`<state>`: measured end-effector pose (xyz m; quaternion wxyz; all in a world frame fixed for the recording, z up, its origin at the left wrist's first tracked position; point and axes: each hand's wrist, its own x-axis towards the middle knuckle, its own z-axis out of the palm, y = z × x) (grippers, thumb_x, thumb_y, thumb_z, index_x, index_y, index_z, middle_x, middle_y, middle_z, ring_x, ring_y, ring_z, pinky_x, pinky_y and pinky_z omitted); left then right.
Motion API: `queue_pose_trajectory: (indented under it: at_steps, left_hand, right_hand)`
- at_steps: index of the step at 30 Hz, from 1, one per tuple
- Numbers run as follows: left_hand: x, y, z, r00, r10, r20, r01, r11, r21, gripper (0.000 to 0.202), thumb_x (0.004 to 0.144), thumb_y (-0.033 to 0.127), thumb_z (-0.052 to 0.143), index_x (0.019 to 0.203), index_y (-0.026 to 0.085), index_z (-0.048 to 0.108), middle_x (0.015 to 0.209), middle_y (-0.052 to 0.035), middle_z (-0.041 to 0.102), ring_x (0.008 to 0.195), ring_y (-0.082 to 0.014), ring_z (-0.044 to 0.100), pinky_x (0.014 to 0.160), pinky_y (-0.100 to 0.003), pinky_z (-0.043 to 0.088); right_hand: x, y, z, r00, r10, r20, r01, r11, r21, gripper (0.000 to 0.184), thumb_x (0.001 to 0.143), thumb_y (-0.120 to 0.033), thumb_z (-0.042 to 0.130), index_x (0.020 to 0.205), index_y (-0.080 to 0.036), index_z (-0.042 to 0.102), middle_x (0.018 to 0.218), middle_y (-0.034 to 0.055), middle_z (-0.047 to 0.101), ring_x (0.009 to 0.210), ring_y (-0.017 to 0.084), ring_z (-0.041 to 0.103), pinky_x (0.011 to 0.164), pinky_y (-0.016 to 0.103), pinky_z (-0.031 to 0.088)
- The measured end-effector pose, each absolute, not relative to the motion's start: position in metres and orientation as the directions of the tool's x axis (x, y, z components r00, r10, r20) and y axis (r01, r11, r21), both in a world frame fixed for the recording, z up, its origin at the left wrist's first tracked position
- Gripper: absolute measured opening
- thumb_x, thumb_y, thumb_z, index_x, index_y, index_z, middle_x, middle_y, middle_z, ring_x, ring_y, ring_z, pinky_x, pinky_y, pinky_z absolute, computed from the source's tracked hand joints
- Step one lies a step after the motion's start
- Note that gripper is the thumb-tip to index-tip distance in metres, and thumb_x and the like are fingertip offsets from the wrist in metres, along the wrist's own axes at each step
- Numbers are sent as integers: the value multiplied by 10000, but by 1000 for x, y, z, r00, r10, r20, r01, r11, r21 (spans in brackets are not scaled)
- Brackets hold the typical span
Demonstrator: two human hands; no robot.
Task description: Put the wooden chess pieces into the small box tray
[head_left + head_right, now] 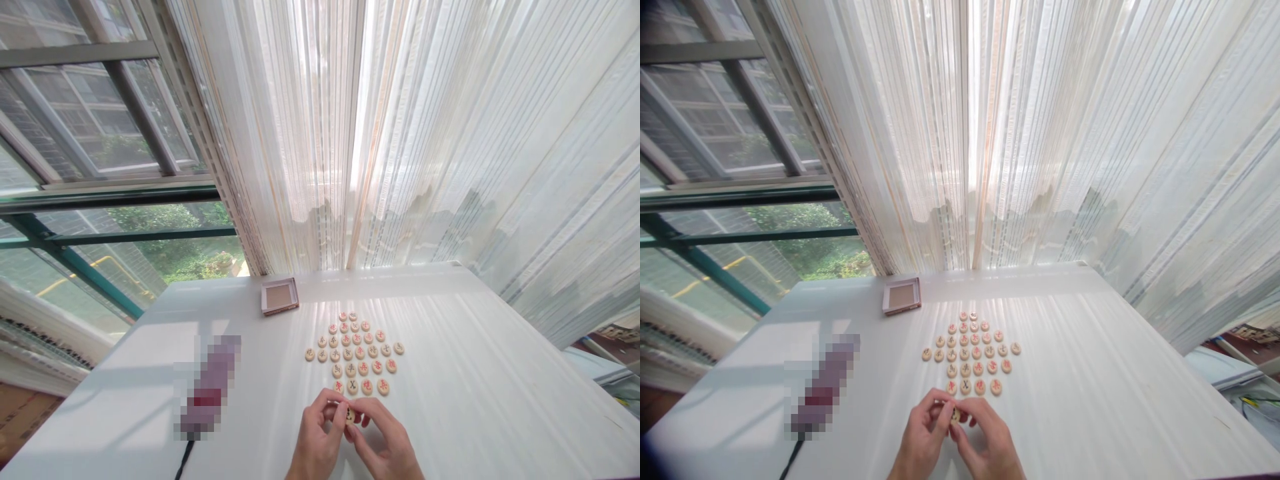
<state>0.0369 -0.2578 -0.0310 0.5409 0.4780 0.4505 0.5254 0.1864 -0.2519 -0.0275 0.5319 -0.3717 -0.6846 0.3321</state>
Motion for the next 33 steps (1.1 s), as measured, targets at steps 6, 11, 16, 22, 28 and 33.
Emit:
queue_pose_trajectory:
  at_steps: [6,11,16,22,28,33]
  left_hand:
    - [33,-261,-31,109,990,88,-111,-76,991,441,951,563,614,1139,165,636,839,-81,754,693,-181,700,698,-284,573]
    - [34,-262,-30,100,991,94,-67,-87,994,435,946,533,640,1187,171,636,906,-100,761,707,-186,704,699,-284,583]
    - [34,-261,-24,124,988,95,-36,-91,995,392,969,497,622,1186,172,641,965,-109,770,685,-165,695,711,-280,583]
    - [39,-263,-25,128,981,147,22,-151,988,348,965,466,629,1175,190,654,898,-93,791,655,-168,693,652,-256,571]
    - [42,-265,-25,101,973,209,125,-221,967,275,966,409,616,1138,198,658,938,-86,796,623,-149,692,624,-233,566]
    - [40,-267,-23,64,972,227,238,-236,942,173,923,299,658,1077,221,655,874,-33,797,670,-147,698,657,-224,574]
  right_hand:
    - [187,-250,-25,-82,879,469,172,476,-862,243,980,-429,623,1110,-252,728,924,66,770,750,205,717,696,282,619]
    - [187,-250,-25,-65,886,459,172,463,-870,255,973,-434,634,1125,-253,732,980,69,775,788,208,738,705,260,626]
    - [188,-251,-25,-59,912,405,133,410,-902,283,1003,-447,578,1118,-245,738,1029,82,779,884,228,750,772,270,620]
    - [192,-249,-24,-53,950,309,171,314,-934,265,945,-475,669,967,-219,731,822,39,755,737,202,708,716,252,602]
    - [191,-246,-22,-24,959,282,261,278,-925,305,936,-493,681,796,-222,694,712,3,706,700,183,668,696,233,559]
    - [188,-247,-21,-73,955,287,279,296,-913,324,973,-489,634,799,-225,709,713,7,721,682,180,680,659,224,554]
